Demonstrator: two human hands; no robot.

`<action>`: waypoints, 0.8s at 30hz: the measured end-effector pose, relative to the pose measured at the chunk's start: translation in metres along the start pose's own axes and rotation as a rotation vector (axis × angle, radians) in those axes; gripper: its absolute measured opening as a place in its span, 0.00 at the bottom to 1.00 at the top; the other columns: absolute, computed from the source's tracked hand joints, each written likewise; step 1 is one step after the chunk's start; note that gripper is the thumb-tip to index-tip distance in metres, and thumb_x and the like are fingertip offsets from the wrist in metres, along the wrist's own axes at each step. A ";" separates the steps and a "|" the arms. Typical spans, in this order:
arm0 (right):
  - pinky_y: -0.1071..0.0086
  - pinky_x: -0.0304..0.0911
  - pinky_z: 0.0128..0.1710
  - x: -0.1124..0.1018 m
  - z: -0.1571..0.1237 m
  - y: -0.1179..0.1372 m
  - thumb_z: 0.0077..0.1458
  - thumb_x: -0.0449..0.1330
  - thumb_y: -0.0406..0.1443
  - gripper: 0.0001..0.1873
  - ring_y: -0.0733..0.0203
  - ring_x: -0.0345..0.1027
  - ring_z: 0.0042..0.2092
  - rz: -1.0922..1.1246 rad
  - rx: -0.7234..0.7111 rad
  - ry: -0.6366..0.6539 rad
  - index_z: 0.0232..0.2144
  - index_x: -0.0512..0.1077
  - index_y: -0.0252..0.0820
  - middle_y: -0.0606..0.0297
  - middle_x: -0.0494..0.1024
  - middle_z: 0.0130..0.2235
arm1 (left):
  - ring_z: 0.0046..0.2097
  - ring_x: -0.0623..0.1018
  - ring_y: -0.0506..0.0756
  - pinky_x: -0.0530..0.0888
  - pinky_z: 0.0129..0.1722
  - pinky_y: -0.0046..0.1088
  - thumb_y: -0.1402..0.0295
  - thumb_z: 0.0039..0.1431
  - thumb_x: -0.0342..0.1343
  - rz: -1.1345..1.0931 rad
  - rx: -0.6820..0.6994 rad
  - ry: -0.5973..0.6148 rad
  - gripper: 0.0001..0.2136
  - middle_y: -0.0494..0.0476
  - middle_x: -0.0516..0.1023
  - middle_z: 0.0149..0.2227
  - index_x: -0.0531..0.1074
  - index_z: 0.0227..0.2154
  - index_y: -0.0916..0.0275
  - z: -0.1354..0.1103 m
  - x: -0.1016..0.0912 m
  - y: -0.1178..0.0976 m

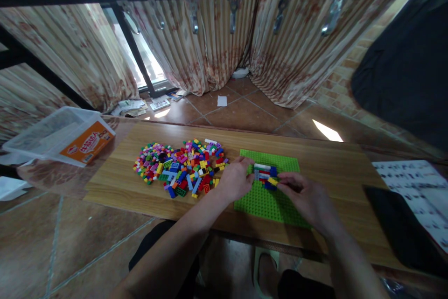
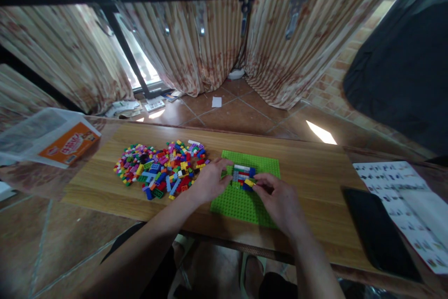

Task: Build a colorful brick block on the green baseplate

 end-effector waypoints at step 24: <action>0.64 0.68 0.36 0.010 -0.004 0.008 0.53 0.59 0.39 0.05 0.57 0.76 0.35 -0.222 -0.165 0.077 0.32 0.71 0.46 0.65 0.81 0.32 | 0.41 0.75 0.54 0.74 0.45 0.31 0.71 0.58 0.55 0.015 0.212 0.029 0.06 0.56 0.74 0.38 0.77 0.34 0.61 -0.009 0.032 -0.031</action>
Point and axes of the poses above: each hand's wrist, its own z-axis towards the middle knuckle, its own x-axis out of the palm, y = z × x, the point moved 8 cm from there along z, towards the middle knuckle
